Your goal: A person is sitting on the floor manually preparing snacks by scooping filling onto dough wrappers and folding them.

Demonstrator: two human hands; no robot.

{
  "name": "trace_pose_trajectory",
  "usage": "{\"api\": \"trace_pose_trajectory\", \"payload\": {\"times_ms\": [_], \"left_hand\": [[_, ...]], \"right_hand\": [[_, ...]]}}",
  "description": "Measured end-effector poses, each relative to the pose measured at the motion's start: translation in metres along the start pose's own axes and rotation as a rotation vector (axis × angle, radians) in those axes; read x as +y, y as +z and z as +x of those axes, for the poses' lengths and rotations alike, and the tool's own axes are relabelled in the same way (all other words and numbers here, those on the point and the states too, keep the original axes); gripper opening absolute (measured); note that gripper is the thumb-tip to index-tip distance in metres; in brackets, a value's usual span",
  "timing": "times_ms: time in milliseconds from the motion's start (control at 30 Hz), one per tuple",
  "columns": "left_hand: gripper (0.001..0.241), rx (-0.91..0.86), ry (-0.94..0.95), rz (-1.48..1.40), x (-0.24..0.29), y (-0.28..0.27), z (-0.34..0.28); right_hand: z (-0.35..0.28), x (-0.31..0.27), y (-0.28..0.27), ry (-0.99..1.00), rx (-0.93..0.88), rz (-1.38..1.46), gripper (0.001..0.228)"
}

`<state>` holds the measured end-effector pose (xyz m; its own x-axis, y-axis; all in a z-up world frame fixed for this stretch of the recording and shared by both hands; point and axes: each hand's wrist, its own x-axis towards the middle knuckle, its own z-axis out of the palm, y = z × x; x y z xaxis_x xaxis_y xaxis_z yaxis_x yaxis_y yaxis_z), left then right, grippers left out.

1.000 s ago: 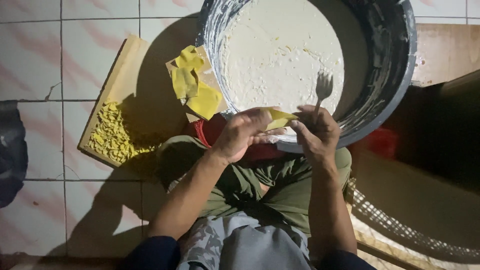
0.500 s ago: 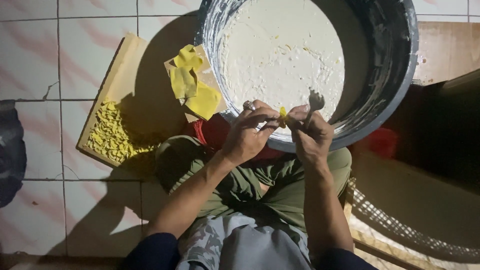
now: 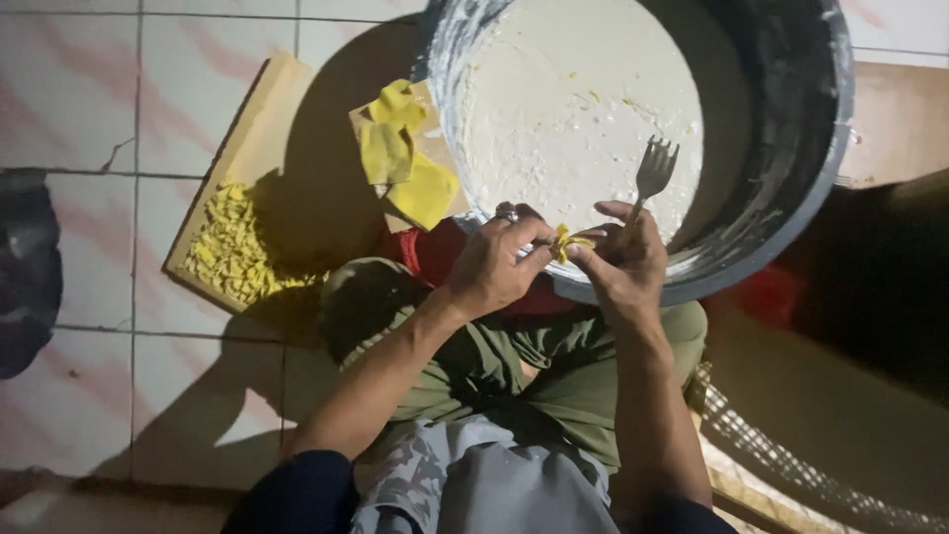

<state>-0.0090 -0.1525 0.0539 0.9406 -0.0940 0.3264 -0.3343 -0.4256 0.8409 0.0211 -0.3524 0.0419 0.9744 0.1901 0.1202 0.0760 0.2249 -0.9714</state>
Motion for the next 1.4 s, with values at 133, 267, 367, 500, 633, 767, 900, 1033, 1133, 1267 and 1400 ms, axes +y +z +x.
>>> {"api": "trace_pose_trajectory", "payload": {"times_ms": [133,267,367,500,633,767,900,1033,1133,1267,1400], "left_hand": [[0.042,0.074,0.141,0.063,0.013,-0.013,0.002],[0.049,0.064,0.408,0.199,0.012,-0.023,-0.003],[0.039,0.019,0.446,0.259,-0.002,-0.035,-0.011],[0.023,0.039,0.499,0.376,-0.002,-0.055,-0.016],[0.031,-0.051,0.378,0.286,-0.042,-0.079,-0.033],[0.015,0.218,0.212,0.427,-0.067,-0.179,-0.044],[0.009,0.343,-0.384,0.558,-0.169,-0.272,-0.099],[0.006,0.301,-0.398,0.587,-0.261,-0.286,-0.140],[0.009,0.146,-0.806,0.496,-0.313,-0.273,-0.169],[0.016,0.133,-0.677,0.626,-0.363,-0.263,-0.201],[0.044,0.009,-0.833,0.566,-0.392,-0.258,-0.216]], "right_hand": [[0.004,-0.004,0.011,0.059,-0.096,0.018,0.065],[0.008,-0.007,0.029,0.034,-0.158,0.017,0.064],[0.011,-0.007,0.045,0.062,-0.165,0.078,0.070],[0.010,-0.011,0.063,0.087,-0.155,0.021,0.076],[0.006,-0.032,0.074,0.146,-0.221,0.002,0.063],[-0.004,-0.035,0.071,0.167,0.105,-0.350,0.047],[-0.012,0.024,0.023,-0.082,0.125,-0.443,0.038],[-0.013,0.015,0.045,-0.001,0.275,-0.446,0.032],[-0.010,0.030,0.035,-0.066,0.290,-0.493,0.041],[-0.012,0.034,0.032,-0.016,0.325,-0.538,0.040],[-0.012,0.041,0.025,-0.020,0.342,-0.523,0.043]]}}
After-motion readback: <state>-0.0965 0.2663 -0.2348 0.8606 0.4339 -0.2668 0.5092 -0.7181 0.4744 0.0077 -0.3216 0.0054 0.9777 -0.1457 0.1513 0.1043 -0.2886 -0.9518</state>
